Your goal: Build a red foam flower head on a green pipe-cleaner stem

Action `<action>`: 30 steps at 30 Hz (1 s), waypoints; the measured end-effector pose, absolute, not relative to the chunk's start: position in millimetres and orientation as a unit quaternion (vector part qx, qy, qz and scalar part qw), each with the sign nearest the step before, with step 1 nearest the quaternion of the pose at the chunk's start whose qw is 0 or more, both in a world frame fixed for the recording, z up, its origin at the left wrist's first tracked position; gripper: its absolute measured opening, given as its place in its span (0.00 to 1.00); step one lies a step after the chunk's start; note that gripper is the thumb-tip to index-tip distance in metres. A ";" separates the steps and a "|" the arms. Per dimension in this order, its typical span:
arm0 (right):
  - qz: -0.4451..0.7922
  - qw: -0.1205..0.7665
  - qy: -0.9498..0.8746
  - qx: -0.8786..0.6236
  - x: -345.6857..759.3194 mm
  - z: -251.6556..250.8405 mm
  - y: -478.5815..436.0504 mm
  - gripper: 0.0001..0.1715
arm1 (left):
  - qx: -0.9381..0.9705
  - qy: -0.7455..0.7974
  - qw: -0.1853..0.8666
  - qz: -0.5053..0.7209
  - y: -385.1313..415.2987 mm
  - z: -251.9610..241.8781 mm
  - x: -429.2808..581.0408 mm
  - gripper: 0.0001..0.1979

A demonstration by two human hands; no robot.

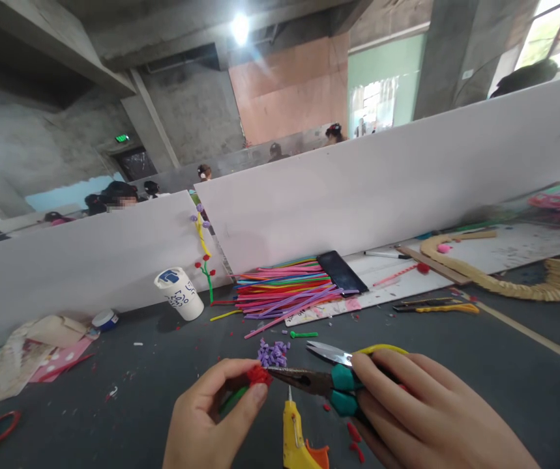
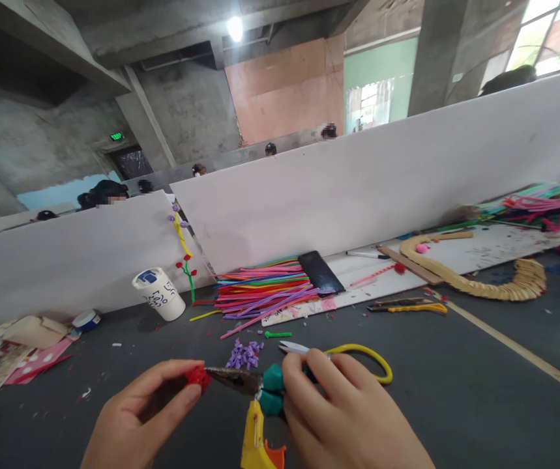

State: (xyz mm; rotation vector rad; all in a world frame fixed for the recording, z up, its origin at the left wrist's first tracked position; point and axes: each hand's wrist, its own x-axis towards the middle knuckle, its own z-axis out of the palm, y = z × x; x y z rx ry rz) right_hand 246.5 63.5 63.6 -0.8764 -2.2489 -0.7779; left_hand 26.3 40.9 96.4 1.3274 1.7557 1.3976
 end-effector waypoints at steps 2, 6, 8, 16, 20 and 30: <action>-0.296 0.259 -0.859 -0.326 246.0 71.9 61.2 0.14 | 0.478 0.636 0.298 0.528 43.4 95.9 24.1 0.09; -0.325 0.229 -0.862 -0.314 244.5 89.0 57.2 0.10 | 0.450 0.611 0.344 0.553 46.6 92.1 21.5 0.09; -0.336 0.222 -0.861 -0.312 243.9 93.9 56.8 0.11 | 0.442 0.603 0.358 0.559 47.1 90.6 20.7 0.09; -0.225 0.354 -0.842 -0.339 249.6 95.1 58.8 0.16 | 0.390 0.512 0.428 0.634 42.6 96.0 19.6 0.13; -0.032 0.429 -0.836 -0.341 257.2 91.8 55.4 0.13 | 0.372 0.455 0.504 0.633 41.9 94.6 15.5 0.14; 0.021 0.454 -0.828 -0.329 250.5 82.5 55.5 0.11 | 0.338 0.437 0.543 0.632 40.4 88.0 8.4 0.12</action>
